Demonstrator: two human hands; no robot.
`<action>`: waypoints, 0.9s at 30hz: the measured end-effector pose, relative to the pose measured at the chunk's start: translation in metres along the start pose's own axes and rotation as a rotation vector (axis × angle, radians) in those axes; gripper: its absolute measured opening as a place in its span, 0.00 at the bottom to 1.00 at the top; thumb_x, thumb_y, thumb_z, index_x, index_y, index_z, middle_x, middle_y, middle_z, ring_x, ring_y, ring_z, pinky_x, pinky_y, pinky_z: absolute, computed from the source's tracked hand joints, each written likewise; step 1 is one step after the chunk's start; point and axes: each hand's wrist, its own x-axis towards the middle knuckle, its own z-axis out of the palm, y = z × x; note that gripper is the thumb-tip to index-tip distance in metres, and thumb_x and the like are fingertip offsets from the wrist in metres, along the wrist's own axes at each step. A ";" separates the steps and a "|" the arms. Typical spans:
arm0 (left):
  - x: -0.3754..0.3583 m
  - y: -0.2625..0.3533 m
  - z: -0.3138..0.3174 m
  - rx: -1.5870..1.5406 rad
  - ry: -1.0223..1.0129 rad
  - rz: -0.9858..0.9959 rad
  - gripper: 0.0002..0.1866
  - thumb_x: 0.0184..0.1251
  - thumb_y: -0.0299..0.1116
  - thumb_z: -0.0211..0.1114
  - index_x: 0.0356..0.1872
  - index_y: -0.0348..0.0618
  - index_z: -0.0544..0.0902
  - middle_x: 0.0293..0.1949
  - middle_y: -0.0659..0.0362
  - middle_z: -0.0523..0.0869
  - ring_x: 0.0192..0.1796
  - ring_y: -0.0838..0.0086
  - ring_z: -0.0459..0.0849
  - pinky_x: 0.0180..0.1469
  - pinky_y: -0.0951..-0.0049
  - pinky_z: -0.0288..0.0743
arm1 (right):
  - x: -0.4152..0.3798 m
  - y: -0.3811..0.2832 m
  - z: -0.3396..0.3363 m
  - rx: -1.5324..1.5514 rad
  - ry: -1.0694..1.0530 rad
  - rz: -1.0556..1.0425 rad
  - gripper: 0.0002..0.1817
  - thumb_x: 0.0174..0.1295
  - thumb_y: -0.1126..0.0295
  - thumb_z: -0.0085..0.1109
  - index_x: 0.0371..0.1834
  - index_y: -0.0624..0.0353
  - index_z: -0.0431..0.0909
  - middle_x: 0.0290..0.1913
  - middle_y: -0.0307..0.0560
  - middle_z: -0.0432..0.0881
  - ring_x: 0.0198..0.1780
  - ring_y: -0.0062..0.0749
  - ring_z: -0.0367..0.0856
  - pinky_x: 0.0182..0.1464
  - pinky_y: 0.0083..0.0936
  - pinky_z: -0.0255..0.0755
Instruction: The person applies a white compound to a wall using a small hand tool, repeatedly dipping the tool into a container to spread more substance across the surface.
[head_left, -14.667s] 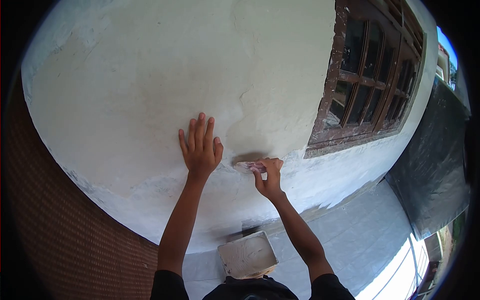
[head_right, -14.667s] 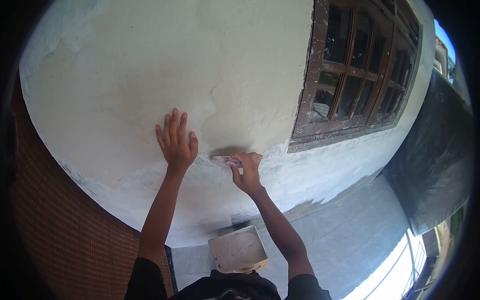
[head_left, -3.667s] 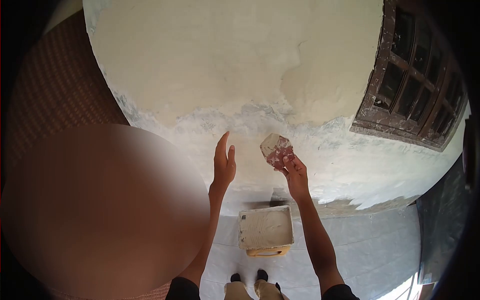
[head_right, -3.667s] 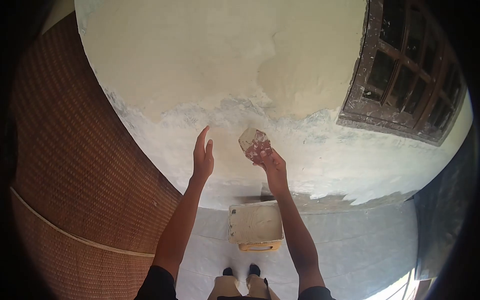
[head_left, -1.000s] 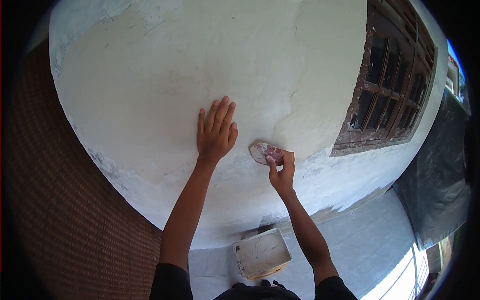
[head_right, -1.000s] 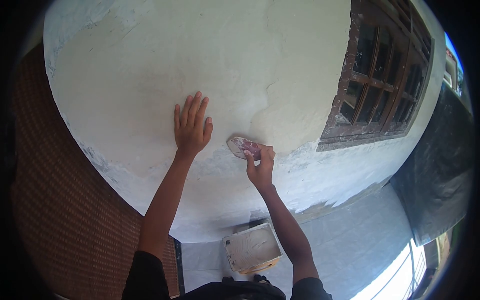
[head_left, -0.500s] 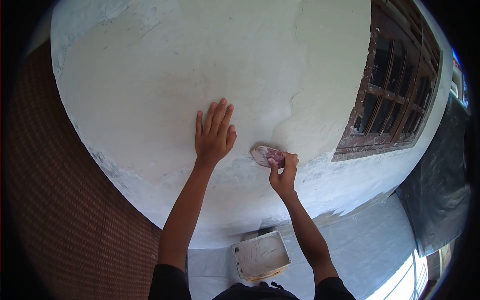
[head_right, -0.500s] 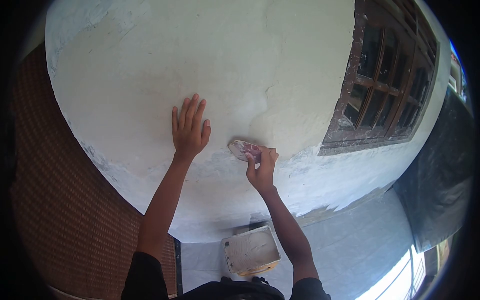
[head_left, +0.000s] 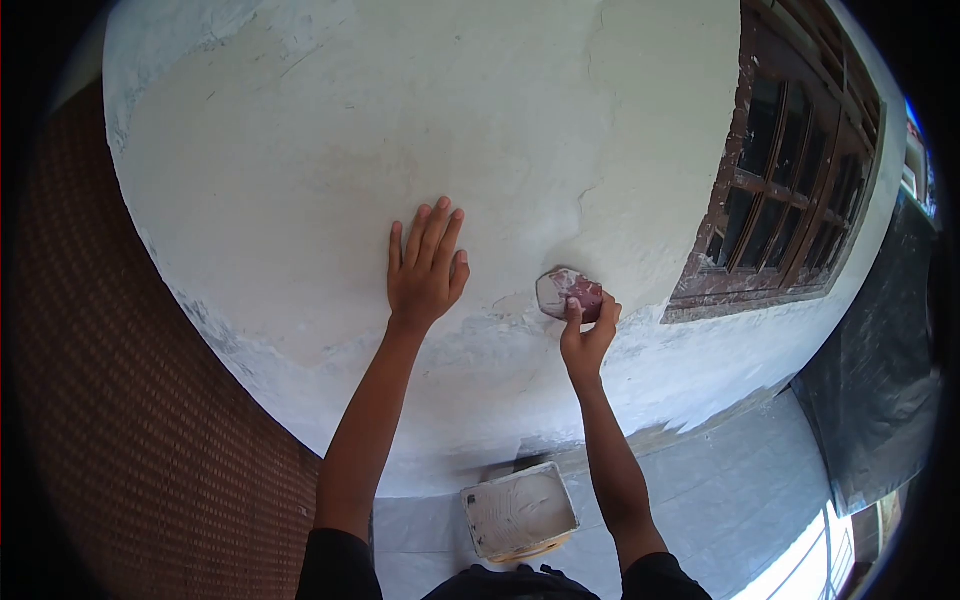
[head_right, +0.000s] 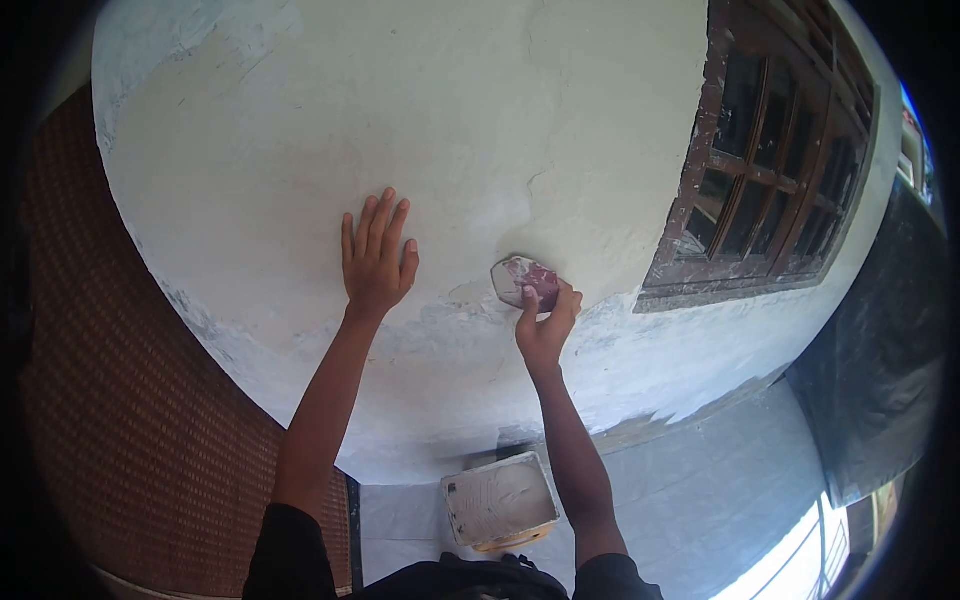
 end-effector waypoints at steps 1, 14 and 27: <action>0.000 0.001 0.000 -0.007 -0.006 -0.008 0.26 0.68 0.36 0.55 0.68 0.49 0.71 0.71 0.59 0.69 0.74 0.65 0.64 0.75 0.49 0.49 | 0.005 -0.005 -0.004 0.060 0.108 0.017 0.16 0.62 0.73 0.62 0.51 0.65 0.72 0.40 0.51 0.74 0.39 0.38 0.72 0.44 0.31 0.67; -0.001 0.000 0.001 -0.001 -0.012 -0.010 0.26 0.67 0.36 0.55 0.68 0.49 0.71 0.71 0.60 0.69 0.74 0.65 0.64 0.75 0.50 0.50 | 0.012 -0.008 0.003 0.232 0.200 0.092 0.15 0.63 0.73 0.62 0.50 0.65 0.73 0.40 0.50 0.75 0.39 0.37 0.73 0.46 0.30 0.69; -0.001 0.000 0.001 -0.003 -0.005 -0.009 0.26 0.68 0.36 0.55 0.68 0.49 0.71 0.71 0.60 0.69 0.74 0.65 0.64 0.75 0.49 0.50 | 0.000 -0.004 -0.001 0.316 0.125 0.068 0.16 0.65 0.74 0.61 0.53 0.64 0.70 0.45 0.48 0.79 0.43 0.27 0.75 0.48 0.25 0.69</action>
